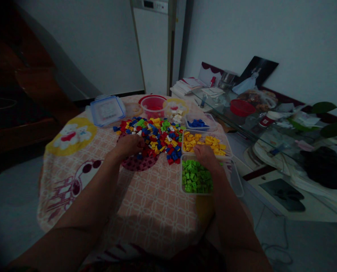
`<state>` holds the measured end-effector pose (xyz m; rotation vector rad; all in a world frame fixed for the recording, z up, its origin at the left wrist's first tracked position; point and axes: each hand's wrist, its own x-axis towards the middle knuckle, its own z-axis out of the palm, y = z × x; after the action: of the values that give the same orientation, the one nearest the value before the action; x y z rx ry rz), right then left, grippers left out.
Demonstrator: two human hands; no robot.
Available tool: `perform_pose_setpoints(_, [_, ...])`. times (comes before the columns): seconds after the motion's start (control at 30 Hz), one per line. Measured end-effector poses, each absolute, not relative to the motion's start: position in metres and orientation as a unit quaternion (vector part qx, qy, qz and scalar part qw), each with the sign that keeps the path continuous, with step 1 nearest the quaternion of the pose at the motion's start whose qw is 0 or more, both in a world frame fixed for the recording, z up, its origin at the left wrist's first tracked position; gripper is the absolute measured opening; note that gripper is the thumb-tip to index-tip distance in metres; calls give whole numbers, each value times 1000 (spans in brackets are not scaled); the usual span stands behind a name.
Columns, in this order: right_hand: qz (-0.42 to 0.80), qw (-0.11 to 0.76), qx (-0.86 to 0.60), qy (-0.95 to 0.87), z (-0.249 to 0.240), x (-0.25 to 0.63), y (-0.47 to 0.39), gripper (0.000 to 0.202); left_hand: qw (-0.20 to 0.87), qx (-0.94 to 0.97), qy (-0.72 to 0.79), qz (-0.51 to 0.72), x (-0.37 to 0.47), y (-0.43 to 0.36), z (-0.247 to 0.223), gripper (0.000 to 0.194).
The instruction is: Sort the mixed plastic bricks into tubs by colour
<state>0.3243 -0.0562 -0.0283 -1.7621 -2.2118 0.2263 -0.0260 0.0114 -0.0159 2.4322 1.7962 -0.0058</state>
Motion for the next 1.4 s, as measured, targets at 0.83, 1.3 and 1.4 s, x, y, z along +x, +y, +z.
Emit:
perform_pose_setpoints(0.83, [71, 143, -614, -773, -29, 324, -55, 34, 428, 705, 415, 384, 97, -14, -46, 8])
perform_pose_setpoints(1.3, [68, 126, -622, -770, -31, 326, -53, 34, 419, 694, 391, 436, 93, -13, -41, 28])
perform_pose_setpoints(1.4, [68, 142, -611, -776, -32, 326, -54, 34, 334, 720, 449, 410, 73, -8, -31, 25])
